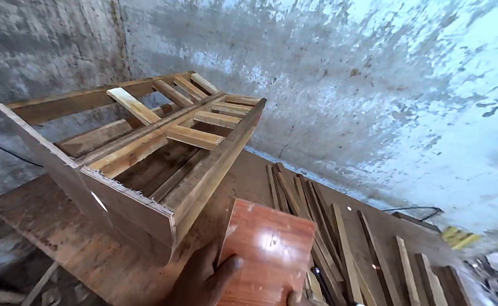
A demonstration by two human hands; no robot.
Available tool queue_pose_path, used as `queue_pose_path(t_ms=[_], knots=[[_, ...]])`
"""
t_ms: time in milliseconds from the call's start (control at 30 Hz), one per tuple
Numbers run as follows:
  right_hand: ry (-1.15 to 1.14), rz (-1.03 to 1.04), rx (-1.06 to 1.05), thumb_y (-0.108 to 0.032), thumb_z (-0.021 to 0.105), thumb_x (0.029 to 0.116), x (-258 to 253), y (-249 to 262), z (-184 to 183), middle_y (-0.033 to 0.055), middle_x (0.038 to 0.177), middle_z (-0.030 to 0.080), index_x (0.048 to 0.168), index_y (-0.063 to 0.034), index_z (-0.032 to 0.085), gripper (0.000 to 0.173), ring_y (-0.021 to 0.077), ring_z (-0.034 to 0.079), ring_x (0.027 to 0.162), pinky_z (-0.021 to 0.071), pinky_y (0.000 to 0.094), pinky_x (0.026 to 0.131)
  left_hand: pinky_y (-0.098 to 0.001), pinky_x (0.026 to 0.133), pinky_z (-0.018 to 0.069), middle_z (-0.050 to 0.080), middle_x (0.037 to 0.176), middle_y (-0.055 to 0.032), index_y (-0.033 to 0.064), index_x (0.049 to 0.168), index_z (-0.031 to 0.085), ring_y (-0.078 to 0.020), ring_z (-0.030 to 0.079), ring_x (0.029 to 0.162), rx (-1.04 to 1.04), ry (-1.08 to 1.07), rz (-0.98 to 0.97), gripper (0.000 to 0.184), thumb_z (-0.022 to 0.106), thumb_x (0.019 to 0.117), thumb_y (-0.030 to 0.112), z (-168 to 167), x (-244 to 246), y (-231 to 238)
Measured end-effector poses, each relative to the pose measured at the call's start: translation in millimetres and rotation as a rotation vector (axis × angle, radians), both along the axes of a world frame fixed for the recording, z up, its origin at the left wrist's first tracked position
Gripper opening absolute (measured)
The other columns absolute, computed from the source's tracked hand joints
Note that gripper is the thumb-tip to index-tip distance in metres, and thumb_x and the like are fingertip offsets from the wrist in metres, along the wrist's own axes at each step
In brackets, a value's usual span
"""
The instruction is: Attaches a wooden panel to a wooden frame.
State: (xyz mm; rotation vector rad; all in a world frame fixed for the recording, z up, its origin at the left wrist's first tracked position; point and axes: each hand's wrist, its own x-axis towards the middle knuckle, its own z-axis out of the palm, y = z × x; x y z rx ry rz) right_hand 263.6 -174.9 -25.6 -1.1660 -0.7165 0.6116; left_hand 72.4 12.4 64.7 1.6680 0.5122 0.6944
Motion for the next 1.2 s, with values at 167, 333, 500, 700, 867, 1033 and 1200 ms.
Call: queue_pose_path(t_ms=[167,333,500,700,867,1033,1200], knots=[[0.172,-0.133,0.025,-0.041,0.042,0.1097,4.7,-2.3,40.3,0.0051,0.09,0.076,0.106,-0.0134,0.072,0.041,0.015,0.075,0.082,0.0647,0.0373,0.075,-0.0336,0.074,0.0636,0.076,0.103,0.0058,0.0214,0.134,0.067,-0.0061,0.072,0.085,0.667,0.149,0.076,0.039,0.062,0.1016,0.043,74.4,-57.1,17.5],[0.12,-0.262,0.029,-0.04,0.042,0.1098,28.2,-7.2,58.1,0.0134,0.091,0.074,0.109,-0.0023,0.068,0.045,0.0223,0.075,0.08,0.0653,0.0432,0.072,-0.0553,0.108,0.0451,0.068,0.121,-0.0279,-0.008,0.123,0.066,-0.0414,0.062,0.12,1.069,0.336,0.059,0.069,0.069,0.0898,0.053,151.6,-100.8,74.3],[0.152,-0.291,0.107,-0.037,0.044,0.1098,44.1,-5.9,62.9,0.0194,0.093,0.072,0.111,0.0035,0.066,0.046,0.0272,0.074,0.082,0.0646,0.0465,0.074,-0.0565,0.104,0.0432,0.067,0.113,-0.0365,-0.0195,0.12,0.062,-0.0521,0.063,0.109,0.902,0.744,0.028,0.05,0.077,0.0828,0.01,174.0,-74.9,71.7],[0.251,-0.296,0.154,-0.034,0.041,0.1107,52.9,-12.8,69.7,0.0206,0.099,0.071,0.121,0.0035,0.061,0.043,0.0276,0.074,0.087,0.0643,0.0477,0.078,-0.0535,0.074,0.054,0.068,0.079,-0.0269,-0.0131,0.085,0.067,-0.0394,0.069,0.075,1.087,0.508,0.061,0.057,0.073,0.0836,0.043,128.4,-84.6,101.2],[0.237,-0.341,0.166,-0.037,0.04,0.1107,63.4,-20.3,72.0,0.0214,0.097,0.072,0.115,0.0036,0.064,0.047,0.0287,0.074,0.085,0.0643,0.0492,0.076,-0.0534,0.058,0.0529,0.064,0.071,-0.0136,0.0051,0.083,0.067,-0.0314,0.066,0.065,1.184,0.542,0.207,0.072,0.065,0.082,0.077,90.9,-54.5,66.0],[0.111,-0.438,0.191,-0.035,0.039,0.111,86.3,-52.4,82.7,0.0153,0.104,0.073,0.121,-0.0031,0.064,0.042,0.0246,0.074,0.093,0.0632,0.0491,0.082,-0.0415,0.046,0.0475,0.057,0.059,0.0003,0.0188,0.076,0.067,-0.0194,0.059,0.053,1.266,0.381,0.416,0.07,0.051,0.0825,0.087,67.7,21.1,-6.8],[-0.25,-0.536,0.083,-0.029,0.036,0.1126,131.2,-123.4,103.8,0.0049,0.102,0.075,0.119,-0.0095,0.066,0.037,0.0169,0.074,0.091,0.0637,0.0413,0.082,-0.0357,0.047,0.0499,0.062,0.068,0.0025,0.0208,0.089,0.071,-0.0168,0.063,0.058,1.293,0.35,0.293,0.058,0.048,0.0937,0.074,62.6,59.7,-38.7]])
